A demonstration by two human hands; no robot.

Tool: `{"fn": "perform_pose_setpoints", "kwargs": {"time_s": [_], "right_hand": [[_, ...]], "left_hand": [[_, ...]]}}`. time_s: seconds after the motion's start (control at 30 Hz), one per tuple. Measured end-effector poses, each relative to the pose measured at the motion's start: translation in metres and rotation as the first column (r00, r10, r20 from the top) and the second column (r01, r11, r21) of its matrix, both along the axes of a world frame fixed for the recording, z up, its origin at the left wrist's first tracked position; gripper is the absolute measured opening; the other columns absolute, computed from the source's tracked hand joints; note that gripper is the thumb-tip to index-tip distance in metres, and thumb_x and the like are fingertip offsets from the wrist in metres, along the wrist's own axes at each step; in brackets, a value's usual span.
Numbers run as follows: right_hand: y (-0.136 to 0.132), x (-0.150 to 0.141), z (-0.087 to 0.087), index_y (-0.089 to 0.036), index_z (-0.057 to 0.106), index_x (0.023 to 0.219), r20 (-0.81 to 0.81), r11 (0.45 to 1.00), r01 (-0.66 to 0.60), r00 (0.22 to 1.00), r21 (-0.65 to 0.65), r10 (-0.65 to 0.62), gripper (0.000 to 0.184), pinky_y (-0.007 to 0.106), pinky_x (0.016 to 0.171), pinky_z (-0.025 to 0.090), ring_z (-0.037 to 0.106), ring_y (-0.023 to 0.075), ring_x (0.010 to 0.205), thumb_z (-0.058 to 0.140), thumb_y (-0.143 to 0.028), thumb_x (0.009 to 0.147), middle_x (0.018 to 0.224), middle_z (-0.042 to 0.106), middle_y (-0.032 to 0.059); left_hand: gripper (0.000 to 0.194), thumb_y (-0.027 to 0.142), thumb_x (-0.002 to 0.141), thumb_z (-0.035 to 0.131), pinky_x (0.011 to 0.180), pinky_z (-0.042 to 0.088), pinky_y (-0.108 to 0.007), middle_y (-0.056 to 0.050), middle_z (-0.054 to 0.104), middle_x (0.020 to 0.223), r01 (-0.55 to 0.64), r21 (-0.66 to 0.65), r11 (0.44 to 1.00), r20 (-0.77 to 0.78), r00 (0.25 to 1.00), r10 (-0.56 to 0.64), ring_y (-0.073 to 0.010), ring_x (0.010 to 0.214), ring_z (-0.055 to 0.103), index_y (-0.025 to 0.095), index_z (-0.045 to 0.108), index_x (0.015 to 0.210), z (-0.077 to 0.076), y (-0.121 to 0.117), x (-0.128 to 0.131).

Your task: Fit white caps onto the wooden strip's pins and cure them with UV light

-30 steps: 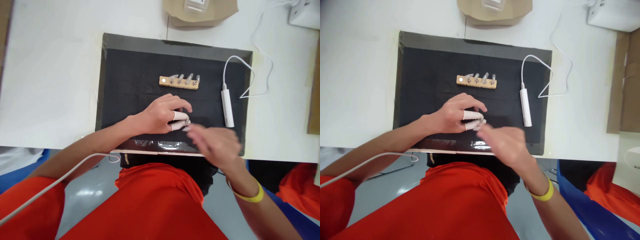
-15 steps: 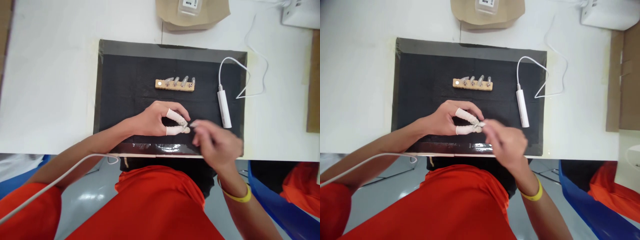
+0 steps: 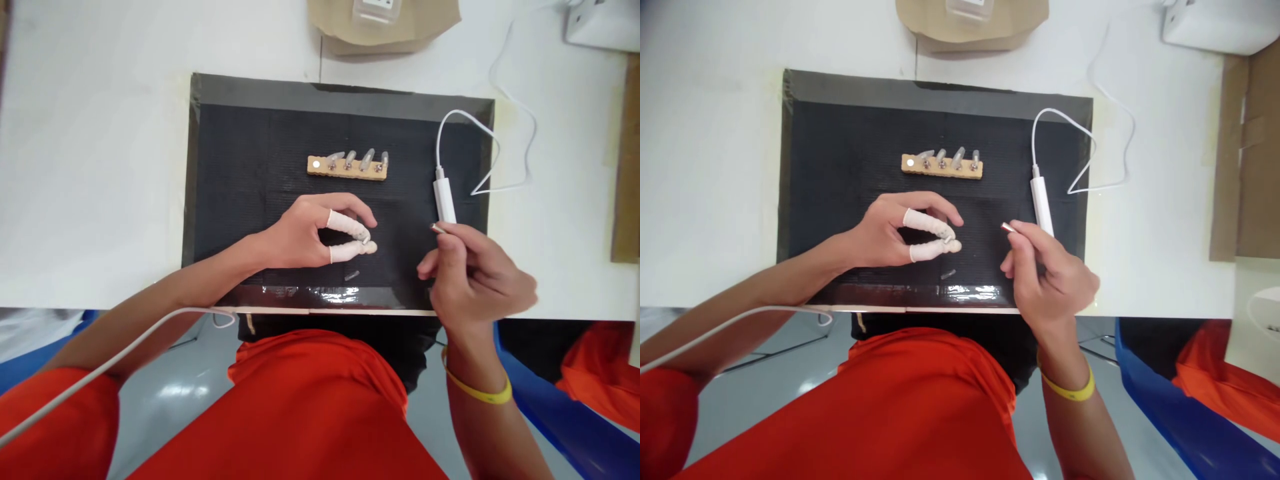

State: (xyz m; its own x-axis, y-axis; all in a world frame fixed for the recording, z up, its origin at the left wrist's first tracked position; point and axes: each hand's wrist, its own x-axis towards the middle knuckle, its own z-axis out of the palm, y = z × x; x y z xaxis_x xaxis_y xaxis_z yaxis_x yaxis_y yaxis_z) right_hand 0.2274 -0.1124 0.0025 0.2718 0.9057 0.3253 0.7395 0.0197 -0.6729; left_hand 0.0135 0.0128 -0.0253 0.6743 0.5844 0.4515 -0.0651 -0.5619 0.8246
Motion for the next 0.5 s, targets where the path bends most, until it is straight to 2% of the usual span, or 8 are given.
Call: {"fn": "perform_pose_setpoints", "kwargs": {"time_s": [0.03,0.17,0.33,0.4,0.5], "right_hand": [[0.001,0.001,-0.001,-0.026,0.080,0.115,-0.006,1.000,0.005,1.000,-0.002,-0.005,0.022,0.026,0.049,0.053,0.068,0.0144,0.048,0.061,-0.034,0.106,0.058,0.070,-0.0043],[0.003,0.001,-0.004,-0.025,0.082,0.107,0.104,0.988,-0.139,0.984,-0.067,0.146,0.018,0.024,0.052,0.054,0.068,0.0127,0.045,0.065,-0.032,0.103,0.054,0.069,-0.0048],[0.001,0.000,-0.009,-0.024,0.083,0.106,0.147,0.988,-0.099,0.982,-0.123,0.116,0.021,0.024,0.056,0.055,0.068,0.0132,0.047,0.064,-0.034,0.103,0.055,0.071,-0.0037],[0.000,0.001,-0.013,-0.024,0.083,0.104,0.161,0.984,-0.111,0.978,-0.136,0.133,0.021,0.024,0.057,0.055,0.068,0.0137,0.048,0.065,-0.035,0.102,0.055,0.071,-0.0033],[-0.001,0.002,-0.018,-0.023,0.084,0.103,0.170,0.981,-0.137,0.973,-0.135,0.159,0.021,0.024,0.057,0.054,0.070,0.0146,0.050,0.066,-0.035,0.102,0.057,0.073,-0.0018]], "left_hand": [[0.003,0.019,0.088,0.082,0.080,0.060,-0.024,-0.007,0.080,0.104,-0.017,0.029,0.999,-0.006,1.000,0.017,-0.0122,0.086,0.074,0.018,0.080,0.091,-0.001,0.000,0.000],[0.004,0.021,0.093,0.077,0.081,0.058,-0.029,-0.009,0.079,0.107,-0.050,0.174,0.984,-0.029,0.998,0.056,-0.0138,0.085,0.071,0.018,0.079,0.091,-0.006,0.002,0.001],[0.014,0.029,0.098,0.071,0.083,0.053,-0.034,-0.007,0.078,0.110,0.013,0.347,0.938,-0.243,0.967,0.076,-0.0157,0.084,0.064,0.022,0.081,0.091,-0.008,0.006,-0.002],[0.015,0.031,0.099,0.070,0.085,0.051,-0.034,-0.007,0.076,0.109,0.053,0.360,0.931,-0.320,0.945,0.070,-0.0161,0.085,0.062,0.023,0.081,0.094,-0.007,0.008,-0.005],[0.015,0.033,0.099,0.071,0.088,0.051,-0.034,-0.007,0.075,0.110,0.096,0.328,0.940,-0.354,0.935,0.028,-0.0170,0.090,0.062,0.022,0.081,0.098,-0.006,0.012,-0.008]]}}
